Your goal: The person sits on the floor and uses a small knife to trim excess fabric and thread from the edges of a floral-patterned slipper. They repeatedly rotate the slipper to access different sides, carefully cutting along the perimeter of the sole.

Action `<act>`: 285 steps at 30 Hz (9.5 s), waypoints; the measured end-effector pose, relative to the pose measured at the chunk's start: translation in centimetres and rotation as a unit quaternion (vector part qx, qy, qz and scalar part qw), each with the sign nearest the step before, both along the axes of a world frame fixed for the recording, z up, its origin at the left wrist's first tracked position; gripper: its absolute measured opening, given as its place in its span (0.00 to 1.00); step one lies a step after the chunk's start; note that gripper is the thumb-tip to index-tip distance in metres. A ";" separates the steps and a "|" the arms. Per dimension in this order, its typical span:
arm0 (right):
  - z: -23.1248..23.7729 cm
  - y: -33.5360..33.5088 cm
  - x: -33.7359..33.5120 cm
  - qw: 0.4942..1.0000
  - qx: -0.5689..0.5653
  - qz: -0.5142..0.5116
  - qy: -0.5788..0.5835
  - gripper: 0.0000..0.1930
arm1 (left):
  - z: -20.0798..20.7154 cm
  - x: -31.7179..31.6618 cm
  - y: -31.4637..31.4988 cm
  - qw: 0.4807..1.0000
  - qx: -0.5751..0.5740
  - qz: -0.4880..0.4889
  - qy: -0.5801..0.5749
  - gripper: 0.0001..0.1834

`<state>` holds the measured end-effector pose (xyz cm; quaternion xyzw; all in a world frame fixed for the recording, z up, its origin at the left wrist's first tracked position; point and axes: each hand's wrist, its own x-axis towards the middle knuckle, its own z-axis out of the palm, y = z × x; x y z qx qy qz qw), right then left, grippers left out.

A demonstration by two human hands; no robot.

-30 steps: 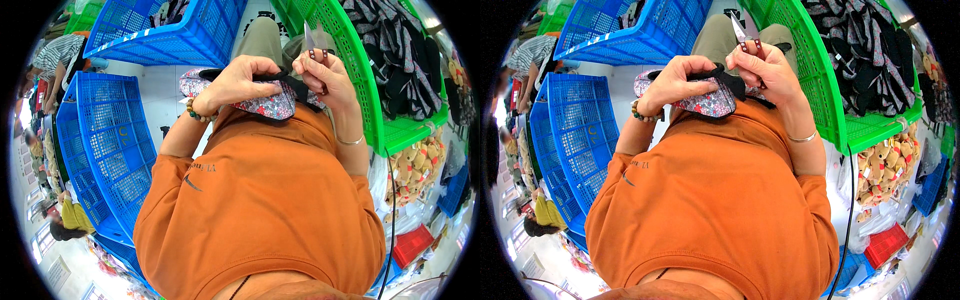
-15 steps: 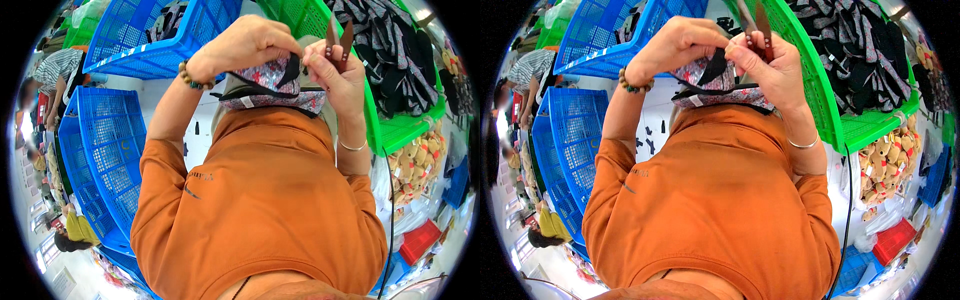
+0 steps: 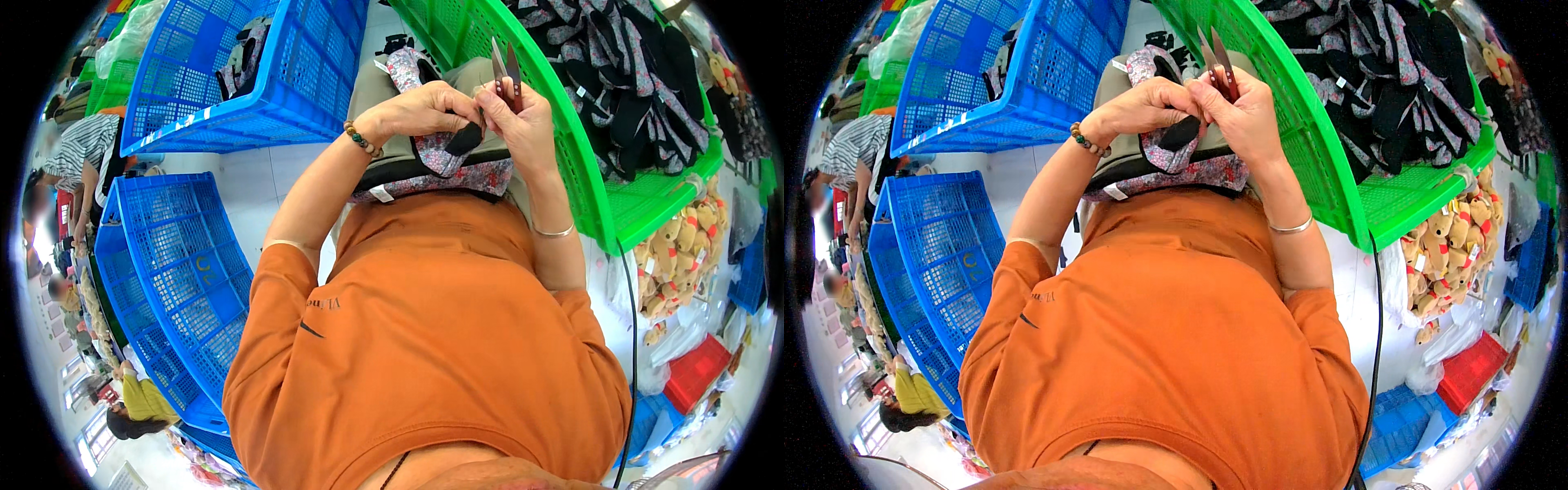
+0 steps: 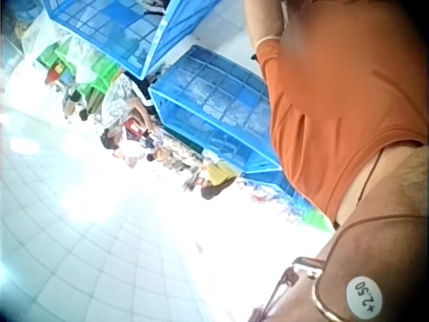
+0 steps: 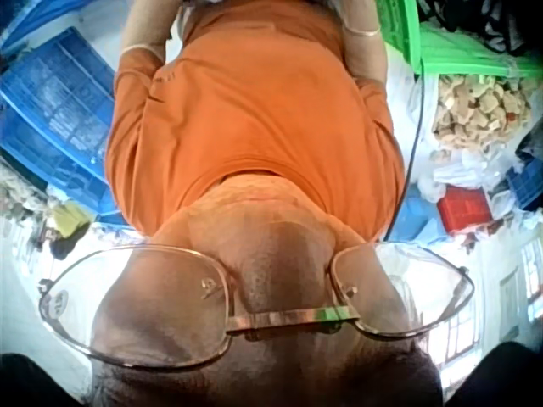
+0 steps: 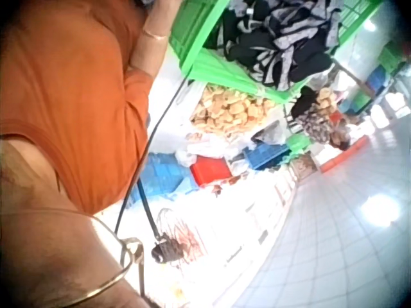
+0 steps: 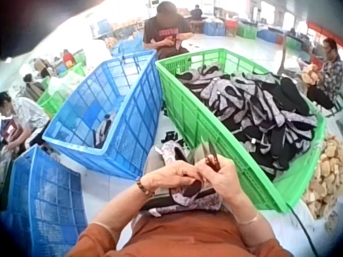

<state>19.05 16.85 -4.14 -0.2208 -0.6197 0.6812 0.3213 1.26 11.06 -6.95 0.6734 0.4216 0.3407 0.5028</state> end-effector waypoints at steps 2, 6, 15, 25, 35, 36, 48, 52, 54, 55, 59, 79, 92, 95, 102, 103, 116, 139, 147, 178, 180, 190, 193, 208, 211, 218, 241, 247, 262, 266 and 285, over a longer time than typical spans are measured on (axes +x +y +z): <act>-0.4 0.3 0.1 1.000 0.006 0.003 -0.019 0.07 | -1.3 0.4 0.1 0.999 -0.029 0.013 -0.023 0.07; -2.1 0.9 0.2 0.999 -0.002 -0.010 -0.037 0.07 | -3.3 0.9 -0.6 0.964 -0.035 0.061 -0.257 0.07; -2.2 1.4 1.7 0.993 0.061 -0.083 -0.058 0.11 | -3.1 1.2 -1.9 0.969 -0.092 0.168 -0.156 0.06; 0.6 1.1 4.9 0.906 0.366 -0.020 -0.210 0.16 | -5.9 -0.9 -6.7 0.820 -0.143 0.267 -0.485 0.10; 3.7 -1.3 3.3 0.802 0.477 0.101 -0.345 0.20 | -2.6 0.5 -5.3 0.844 -0.196 0.220 -0.449 0.10; 4.1 -1.6 3.4 0.789 0.489 0.103 -0.358 0.20 | -1.8 0.7 -4.8 0.852 -0.207 0.214 -0.431 0.10; 2.1 -1.6 3.8 0.917 0.318 -0.044 -0.238 0.16 | -1.9 2.7 -1.7 0.831 -0.247 0.220 -0.448 0.10; -0.4 -2.1 2.0 0.931 0.294 0.001 -0.218 0.14 | -1.4 2.5 -2.1 0.818 -0.258 0.233 -0.458 0.08; -1.5 -1.4 1.6 0.952 0.220 0.017 -0.211 0.12 | -2.3 2.1 -2.4 0.806 -0.242 0.217 -0.494 0.07; -1.8 -1.2 1.6 0.961 0.182 0.024 -0.207 0.11 | -2.6 1.8 -2.7 0.803 -0.244 0.203 -0.504 0.07; -0.6 -0.4 2.2 0.986 0.036 0.037 -0.160 0.09 | -3.0 1.0 -3.5 0.806 -0.241 0.196 -0.504 0.08; -2.3 0.5 -1.7 0.991 0.065 0.030 -0.113 0.05 | -3.3 0.5 -5.1 0.831 -0.097 0.189 -0.514 0.19; 0.4 1.5 1.3 0.986 -0.009 0.080 -0.145 0.07 | -4.0 1.5 -2.5 0.958 0.068 0.200 -0.194 0.11; 0.4 1.7 1.9 0.986 0.011 0.071 -0.152 0.07 | -3.9 2.2 -2.5 0.961 0.078 0.199 -0.173 0.10; 1.1 2.3 1.2 0.976 0.080 0.109 -0.170 0.08 | -3.4 4.5 -2.5 0.958 0.039 0.205 -0.197 0.08; 1.2 2.8 1.2 0.973 0.085 0.120 -0.180 0.08 | -3.4 4.8 -2.3 0.959 0.064 0.199 -0.192 0.06; 0.5 1.5 7.0 0.904 0.376 -0.138 -0.148 0.15 | -2.6 5.3 -3.3 0.859 -0.150 0.241 -0.427 0.06; 5.5 -1.7 4.2 0.690 0.578 0.048 -0.432 0.18 | -3.4 4.6 -2.7 0.847 -0.207 0.164 -0.461 0.08; 5.5 -1.2 4.2 0.674 0.594 0.065 -0.435 0.17 | -3.1 5.0 -2.5 0.839 -0.200 0.148 -0.484 0.06; -1.5 0.6 3.9 0.959 0.167 -0.039 -0.224 0.15 | -4.1 4.9 -2.6 0.750 -0.220 0.253 -0.571 0.10; -4.0 -0.2 2.5 0.992 0.075 -0.003 -0.103 0.12 | -4.2 4.7 -2.6 0.741 -0.217 0.254 -0.582 0.09; -3.6 -0.4 3.4 0.985 0.000 0.127 -0.115 0.16 | -3.1 -4.0 -4.8 0.818 -0.030 0.463 -0.340 0.08; -3.3 -0.6 3.6 0.985 0.004 0.122 -0.125 0.18 | -3.7 -6.6 -6.4 0.693 0.199 0.677 0.150 0.19; -5.3 -1.9 4.4 0.997 -0.008 0.049 -0.057 0.12 | -3.9 1.9 -2.6 0.986 0.075 0.081 0.125 0.15; -4.9 -2.2 4.2 0.997 0.008 0.056 -0.054 0.14 | -4.2 1.8 -2.2 0.997 0.001 0.013 0.076 0.13; -3.3 -2.5 4.8 0.988 0.109 0.041 -0.098 0.15 | -2.2 2.1 -2.8 0.997 -0.025 -0.038 0.056 0.20; 2.8 -2.9 0.2 0.979 0.019 0.074 0.187 0.12 | 9.2 1.4 -9.8 0.973 0.013 0.223 -0.053 0.09; 2.1 -2.8 0.1 0.980 -0.054 0.088 0.171 0.12 | 7.0 0.7 -10.3 0.964 0.009 0.252 -0.080 0.11; 1.8 -4.4 0.0 0.999 0.017 0.046 -0.005 0.05 | 5.1 -0.1 -11.4 0.936 -0.017 0.281 -0.210 0.11; 2.3 -5.3 0.1 0.996 0.038 0.078 -0.010 0.07 | 4.5 -0.3 -11.2 0.937 -0.021 0.246 -0.248 0.09; 1.2 -5.2 -0.8 0.941 0.251 -0.102 -0.200 0.18 | 1.0 5.3 -9.1 0.901 0.160 0.401 -0.042 0.15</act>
